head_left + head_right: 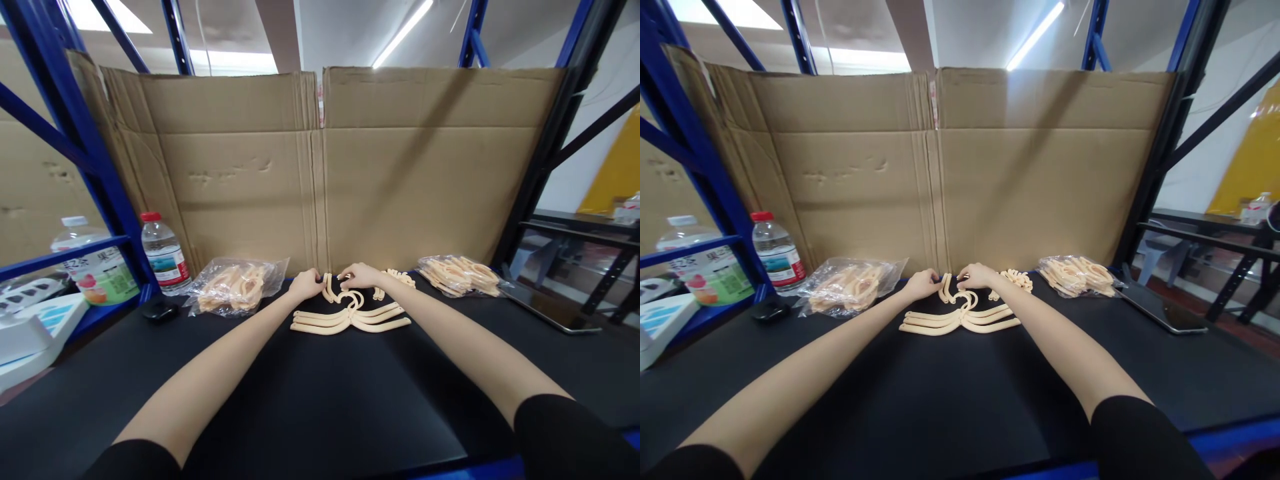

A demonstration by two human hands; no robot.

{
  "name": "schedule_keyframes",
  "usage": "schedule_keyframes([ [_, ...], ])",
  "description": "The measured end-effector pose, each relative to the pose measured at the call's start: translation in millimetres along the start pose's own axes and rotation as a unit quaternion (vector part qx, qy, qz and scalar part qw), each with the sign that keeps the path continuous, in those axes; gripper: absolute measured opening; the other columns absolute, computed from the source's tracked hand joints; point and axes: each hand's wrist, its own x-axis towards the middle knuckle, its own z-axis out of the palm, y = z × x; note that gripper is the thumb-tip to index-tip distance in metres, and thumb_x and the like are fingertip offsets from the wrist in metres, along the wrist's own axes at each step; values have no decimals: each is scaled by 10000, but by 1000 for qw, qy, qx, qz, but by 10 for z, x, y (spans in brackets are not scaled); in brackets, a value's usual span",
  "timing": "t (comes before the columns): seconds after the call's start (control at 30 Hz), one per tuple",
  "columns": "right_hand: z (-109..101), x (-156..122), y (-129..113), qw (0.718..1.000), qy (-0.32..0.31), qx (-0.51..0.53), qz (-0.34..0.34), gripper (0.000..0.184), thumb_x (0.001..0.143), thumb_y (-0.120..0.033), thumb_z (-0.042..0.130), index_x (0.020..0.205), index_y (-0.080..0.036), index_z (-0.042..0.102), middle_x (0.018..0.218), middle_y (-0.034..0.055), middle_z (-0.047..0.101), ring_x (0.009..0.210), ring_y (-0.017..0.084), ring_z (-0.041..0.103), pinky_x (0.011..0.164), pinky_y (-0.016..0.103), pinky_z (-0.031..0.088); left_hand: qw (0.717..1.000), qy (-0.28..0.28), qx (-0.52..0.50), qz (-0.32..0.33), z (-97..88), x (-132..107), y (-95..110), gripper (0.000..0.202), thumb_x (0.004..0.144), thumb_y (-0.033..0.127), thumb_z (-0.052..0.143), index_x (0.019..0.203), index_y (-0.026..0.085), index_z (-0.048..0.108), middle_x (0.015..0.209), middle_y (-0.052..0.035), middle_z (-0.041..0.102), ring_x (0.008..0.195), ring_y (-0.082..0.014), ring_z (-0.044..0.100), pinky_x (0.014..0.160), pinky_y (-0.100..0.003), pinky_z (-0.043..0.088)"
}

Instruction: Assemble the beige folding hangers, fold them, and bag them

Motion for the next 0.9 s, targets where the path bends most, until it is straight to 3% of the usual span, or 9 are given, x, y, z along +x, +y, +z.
schedule_keyframes([
  [0.27, 51, -11, 24, 995, -25, 87, 38, 198, 922, -303, 565, 1004, -130, 612, 946, 37, 638, 766, 140, 626, 674, 301, 545, 1000, 19, 16, -11, -4, -84, 95, 291, 915, 314, 567, 1154, 148, 561, 1150, -90, 588, 986, -222, 603, 834, -421, 520],
  [0.43, -44, -71, 52, 977, 36, 203, 48, 166, 929, -278, 553, 924, -118, 600, 797, 5, 620, 608, 91, 589, 534, 219, 505, 1000, 11, 0, -9, -42, -86, 121, 293, 912, 304, 572, 1157, 146, 560, 1161, -93, 583, 993, -224, 600, 838, -426, 520],
  [0.6, -213, -343, 25, 932, 117, 341, 31, 145, 927, -274, 508, 888, -143, 557, 775, 33, 635, 550, 85, 629, 432, 159, 434, 998, 31, -63, -7, -192, -160, 51, 285, 912, 303, 573, 1149, 145, 564, 1157, -92, 584, 993, -224, 599, 839, -426, 519],
  [0.7, -252, -641, -46, 904, 149, 401, 10, 184, 870, -342, 578, 910, -164, 556, 839, 46, 650, 600, 102, 651, 472, 176, 474, 989, 50, -137, 10, -327, -327, 30, 258, 900, 271, 587, 1116, 131, 575, 1074, -80, 621, 932, -208, 622, 818, -409, 525],
  [0.77, -215, -856, -115, 890, 164, 426, -4, 243, 796, -366, 661, 902, -166, 571, 842, 42, 643, 632, 106, 639, 508, 192, 496, 978, 55, -201, 31, -382, -510, 64, 269, 845, 181, 621, 1103, 117, 582, 963, -78, 663, 860, -194, 647, 797, -345, 527],
  [0.9, -6, -1197, -278, 863, 168, 476, -25, 359, 669, -355, 781, 873, -195, 533, 715, -24, 606, 589, 100, 586, 476, 193, 473, 940, 34, -329, 81, -293, -985, 221, 283, 845, 217, 565, 1114, 129, 567, 938, -61, 671, 812, -174, 662, 711, -268, 538],
])
